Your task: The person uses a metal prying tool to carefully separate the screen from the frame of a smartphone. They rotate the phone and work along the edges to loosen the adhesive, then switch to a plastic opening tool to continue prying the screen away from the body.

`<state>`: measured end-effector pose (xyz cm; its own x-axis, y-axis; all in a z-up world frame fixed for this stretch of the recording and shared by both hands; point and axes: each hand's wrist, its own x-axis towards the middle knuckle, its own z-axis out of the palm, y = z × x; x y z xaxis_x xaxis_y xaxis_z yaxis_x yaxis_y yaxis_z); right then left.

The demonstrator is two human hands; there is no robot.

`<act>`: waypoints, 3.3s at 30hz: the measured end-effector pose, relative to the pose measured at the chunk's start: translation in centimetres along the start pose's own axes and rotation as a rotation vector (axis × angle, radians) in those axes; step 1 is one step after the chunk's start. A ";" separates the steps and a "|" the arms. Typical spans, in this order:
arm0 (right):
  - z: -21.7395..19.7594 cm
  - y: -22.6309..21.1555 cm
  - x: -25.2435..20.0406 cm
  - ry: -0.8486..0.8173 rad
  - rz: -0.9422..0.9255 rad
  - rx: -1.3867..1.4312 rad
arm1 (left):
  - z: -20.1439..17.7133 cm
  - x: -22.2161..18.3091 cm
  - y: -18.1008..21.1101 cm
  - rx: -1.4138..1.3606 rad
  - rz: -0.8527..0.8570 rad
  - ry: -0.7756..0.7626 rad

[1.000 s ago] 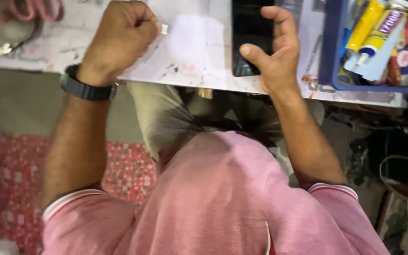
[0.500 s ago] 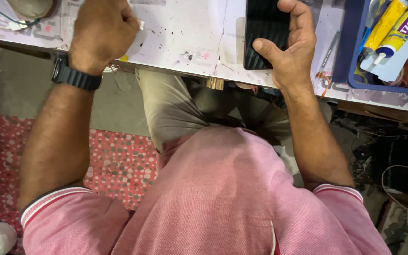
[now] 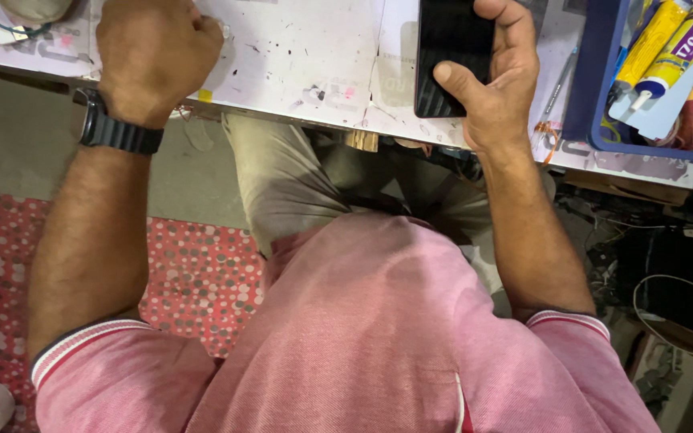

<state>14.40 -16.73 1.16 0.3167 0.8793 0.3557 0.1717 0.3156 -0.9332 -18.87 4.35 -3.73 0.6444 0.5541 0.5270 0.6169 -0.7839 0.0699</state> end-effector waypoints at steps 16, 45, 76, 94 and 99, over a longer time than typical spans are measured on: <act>0.6 -3.9 1.6 0.046 0.390 0.648 | -4.0 3.3 4.9 -0.786 -0.246 0.002; -5.4 -2.6 1.1 -0.287 0.226 0.259 | 1.8 15.9 16.7 -1.105 0.366 0.173; -4.7 -2.9 1.9 -0.358 0.275 0.231 | 1.2 15.7 15.9 -0.961 0.515 0.182; -3.8 -5.8 3.4 -0.373 0.341 0.188 | 0.4 15.6 16.5 -1.004 0.435 0.156; -3.9 -5.2 2.9 -0.371 0.366 0.171 | 0.8 15.5 16.4 -1.011 0.429 0.150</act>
<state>18.11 -17.19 7.26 -0.0280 0.9996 -0.0069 -0.0522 -0.0083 -0.9986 1.58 0.26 4.95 0.6128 0.1958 0.7656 -0.3420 -0.8077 0.4803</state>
